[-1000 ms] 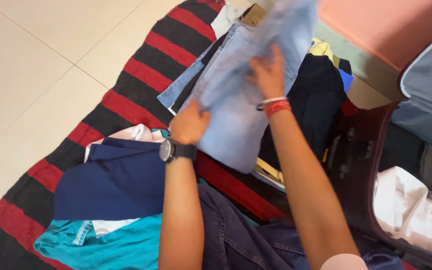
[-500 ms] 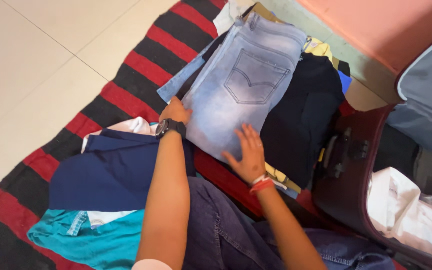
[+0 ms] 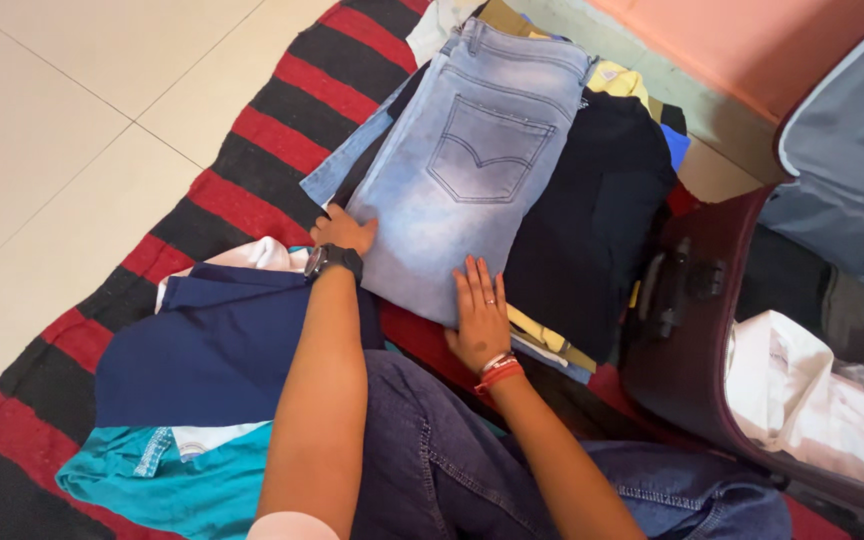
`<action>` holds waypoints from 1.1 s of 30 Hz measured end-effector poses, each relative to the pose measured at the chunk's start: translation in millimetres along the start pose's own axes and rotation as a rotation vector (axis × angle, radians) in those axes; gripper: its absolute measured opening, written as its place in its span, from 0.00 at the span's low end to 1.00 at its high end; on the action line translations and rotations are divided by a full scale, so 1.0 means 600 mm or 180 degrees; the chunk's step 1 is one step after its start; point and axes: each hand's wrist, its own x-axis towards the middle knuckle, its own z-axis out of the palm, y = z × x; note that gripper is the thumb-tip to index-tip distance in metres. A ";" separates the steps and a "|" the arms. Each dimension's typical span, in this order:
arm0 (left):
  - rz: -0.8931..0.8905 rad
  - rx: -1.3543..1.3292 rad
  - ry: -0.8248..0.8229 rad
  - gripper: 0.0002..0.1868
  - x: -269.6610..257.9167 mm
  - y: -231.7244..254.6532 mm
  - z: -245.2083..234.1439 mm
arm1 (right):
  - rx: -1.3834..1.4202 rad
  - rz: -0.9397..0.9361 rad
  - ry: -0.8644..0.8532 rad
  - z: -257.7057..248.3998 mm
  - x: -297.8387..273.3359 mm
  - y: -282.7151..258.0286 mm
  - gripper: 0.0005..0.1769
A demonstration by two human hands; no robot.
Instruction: The person folds a white shirt and several pairs of jeans by hand, then places them into an open suitcase on a rug.
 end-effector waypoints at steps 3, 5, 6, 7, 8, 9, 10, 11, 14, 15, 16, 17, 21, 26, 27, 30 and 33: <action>-0.0310 0.0145 -0.0316 0.49 -0.028 0.024 -0.051 | 0.0033 -0.0242 0.0401 0.009 -0.012 0.002 0.46; -0.0144 0.0351 -0.0248 0.43 -0.046 0.038 -0.083 | -0.0079 -0.0395 0.0626 0.015 -0.015 0.007 0.43; -0.0077 0.0454 -0.0219 0.40 -0.056 0.040 -0.093 | -0.0146 -0.0433 0.0682 0.018 -0.017 0.008 0.42; 0.0052 0.0479 -0.0101 0.37 -0.064 0.045 -0.099 | -0.0213 -0.0471 0.0737 0.020 -0.019 0.009 0.41; 0.0193 0.0503 0.0021 0.33 -0.067 0.053 -0.102 | -0.0164 -0.0468 0.0753 0.020 -0.020 0.009 0.41; 0.0334 0.0528 0.0142 0.30 -0.068 0.059 -0.107 | -0.0115 -0.0466 0.0768 0.018 -0.020 0.008 0.40; 0.0357 0.0447 0.0046 0.29 -0.067 0.064 -0.111 | -0.0074 -0.0459 0.0786 0.014 -0.021 0.008 0.40; 0.0381 0.0367 -0.0049 0.28 -0.064 0.070 -0.114 | 0.0001 -0.0435 0.0807 0.009 -0.022 0.008 0.39; 0.0485 0.0242 -0.0052 0.25 -0.068 0.076 -0.114 | 0.0173 -0.0437 0.0884 -0.008 -0.025 0.015 0.35; 0.0523 0.0221 0.0002 0.24 -0.067 0.076 -0.112 | 0.0205 -0.0501 0.0927 -0.017 -0.024 0.021 0.34; 0.0547 0.0238 -0.0052 0.25 -0.064 0.075 -0.111 | 0.0236 -0.0571 0.0978 -0.027 -0.022 0.028 0.32; 0.0572 0.0255 -0.0107 0.25 -0.060 0.071 -0.109 | 0.0188 -0.0542 0.0955 -0.039 -0.021 0.033 0.29; 0.0903 0.0252 -0.0451 0.25 -0.042 0.052 -0.084 | -0.0004 -0.0440 0.0794 -0.105 -0.030 0.056 0.23; 0.1246 0.0895 -0.1097 0.23 -0.066 0.066 -0.058 | -0.0240 -0.0360 0.0545 -0.182 -0.081 0.094 0.23; 0.1255 0.1048 -0.1200 0.23 -0.077 0.072 -0.055 | -0.0229 -0.0495 0.0666 -0.189 -0.096 0.103 0.24; 0.1160 0.1485 -0.1188 0.25 -0.100 0.096 -0.049 | -0.0184 -0.0647 0.0750 -0.185 -0.139 0.115 0.25; 0.1393 0.0806 -0.0292 0.27 -0.079 0.125 -0.041 | -0.0126 -0.0681 0.0727 -0.160 -0.156 0.120 0.25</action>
